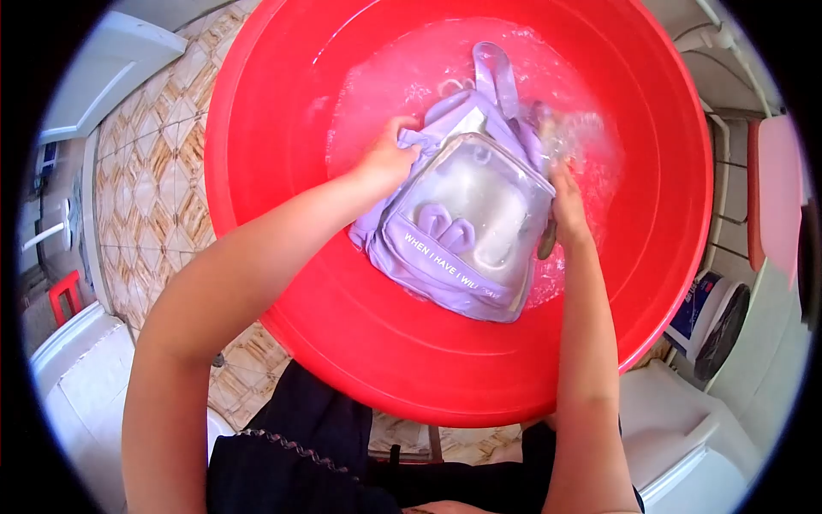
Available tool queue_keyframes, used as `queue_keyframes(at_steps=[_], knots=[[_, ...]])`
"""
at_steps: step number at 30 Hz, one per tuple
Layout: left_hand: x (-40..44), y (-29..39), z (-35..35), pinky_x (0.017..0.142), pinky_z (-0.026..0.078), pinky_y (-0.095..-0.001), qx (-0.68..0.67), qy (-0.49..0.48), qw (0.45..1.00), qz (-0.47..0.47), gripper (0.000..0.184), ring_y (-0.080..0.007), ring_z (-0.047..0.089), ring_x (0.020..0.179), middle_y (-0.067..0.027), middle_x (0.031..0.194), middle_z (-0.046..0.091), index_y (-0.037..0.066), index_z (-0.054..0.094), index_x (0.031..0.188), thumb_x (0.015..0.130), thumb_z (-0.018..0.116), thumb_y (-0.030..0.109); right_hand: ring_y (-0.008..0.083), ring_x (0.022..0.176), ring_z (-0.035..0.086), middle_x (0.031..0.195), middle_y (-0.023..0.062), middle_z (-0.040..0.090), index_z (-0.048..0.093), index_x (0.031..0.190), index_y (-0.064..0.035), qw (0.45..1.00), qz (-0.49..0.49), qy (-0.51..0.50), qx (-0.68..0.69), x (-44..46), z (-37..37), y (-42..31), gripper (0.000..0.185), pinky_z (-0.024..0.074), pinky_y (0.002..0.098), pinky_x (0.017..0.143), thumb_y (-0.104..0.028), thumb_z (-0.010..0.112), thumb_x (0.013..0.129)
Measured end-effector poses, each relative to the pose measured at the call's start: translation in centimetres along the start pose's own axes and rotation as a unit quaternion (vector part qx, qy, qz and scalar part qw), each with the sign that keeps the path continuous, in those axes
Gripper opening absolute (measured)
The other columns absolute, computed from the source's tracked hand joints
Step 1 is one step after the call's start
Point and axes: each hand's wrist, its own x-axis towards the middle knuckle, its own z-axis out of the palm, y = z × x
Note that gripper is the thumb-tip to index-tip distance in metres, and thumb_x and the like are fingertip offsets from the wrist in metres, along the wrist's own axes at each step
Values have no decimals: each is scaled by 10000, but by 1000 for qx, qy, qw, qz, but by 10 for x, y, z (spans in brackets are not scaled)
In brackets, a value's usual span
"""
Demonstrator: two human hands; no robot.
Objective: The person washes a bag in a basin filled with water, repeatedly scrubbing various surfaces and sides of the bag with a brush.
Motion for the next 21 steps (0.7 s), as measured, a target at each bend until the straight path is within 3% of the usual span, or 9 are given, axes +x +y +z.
queue_keyframes(at_steps=[1, 4, 7, 8, 11, 12, 14, 18, 21], knots=[[0, -1, 0, 909, 409, -380, 129, 88, 987, 34, 332, -293, 530, 1073, -179, 1140, 556, 35, 487, 1199, 898, 509, 172, 256, 1316, 307, 1454, 169, 274, 292, 1408, -59, 998, -16, -59, -8, -12, 11, -25, 657, 297, 342, 1036, -435, 476, 901], [3, -16, 0, 969, 358, -432, 294, 112, 941, 128, 414, -384, 469, 1134, -238, 1200, 504, 24, 441, 1247, 892, 496, 229, 241, 1317, 308, 1456, 132, 287, 280, 1423, -128, 984, -79, -160, -21, -34, 25, -62, 628, 287, 323, 1042, -414, 488, 904], [2, -28, 2, 1016, 310, -443, 369, -2, 926, 79, 489, -375, 379, 1223, -222, 1298, 420, 35, 362, 1316, 908, 425, 296, 266, 1219, 444, 1354, 191, 427, 274, 1431, -195, 946, -148, -275, -86, -48, 33, -82, 607, 358, 331, 979, -420, 485, 908], [2, -31, 2, 1043, 284, -440, 385, -64, 919, 49, 531, -356, 328, 1278, -201, 1363, 365, 47, 321, 1354, 910, 402, 327, 266, 1219, 444, 1354, 191, 427, 274, 1431, -195, 946, -147, -276, -85, -52, 38, -87, 607, 358, 331, 979, -420, 485, 908], [0, -37, 4, 1080, 232, -437, 417, -88, 904, 38, 550, -376, 266, 1309, -208, 1411, 292, 31, 312, 1358, 905, 388, 334, 375, 768, 622, 855, 179, 653, 305, 1402, -310, 847, -306, -209, -380, -65, 58, -102, 538, 494, 451, 733, -386, 479, 899], [-3, -37, 4, 1083, 225, -450, 442, -88, 892, 44, 527, -391, 266, 1302, -217, 1402, 298, 18, 336, 1335, 900, 405, 307, 375, 768, 622, 855, 179, 653, 305, 1402, -310, 850, -305, -207, -376, -67, 67, -104, 538, 494, 451, 733, -386, 479, 899], [5, -47, -2, 1094, 188, -466, 445, -140, 883, 44, 581, -370, 205, 1337, -205, 1441, 222, 35, 275, 1374, 901, 383, 354, 321, 738, 641, 819, 159, 652, 330, 1389, -314, 750, -324, -172, -550, -61, 81, -106, 517, 507, 433, 682, -401, 468, 898], [-5, -36, 0, 1094, 151, -514, 436, -183, 881, 28, 639, -348, 143, 1373, -194, 1483, 142, 58, 221, 1412, 900, 362, 415, 300, 745, 650, 801, 155, 645, 268, 1407, -326, 775, -284, -127, -549, -12, 79, -66, 533, 513, 437, 674, -406, 441, 909], [-15, -33, -3, 1091, 206, -447, 433, -186, 880, 62, 614, -385, 203, 1340, -268, 1428, 226, 21, 262, 1380, 899, 425, 365, 322, 803, 646, 901, 165, 638, 203, 1409, -380, 765, -236, -54, -597, 11, 59, -46, 551, 510, 449, 704, -404, 437, 911]])
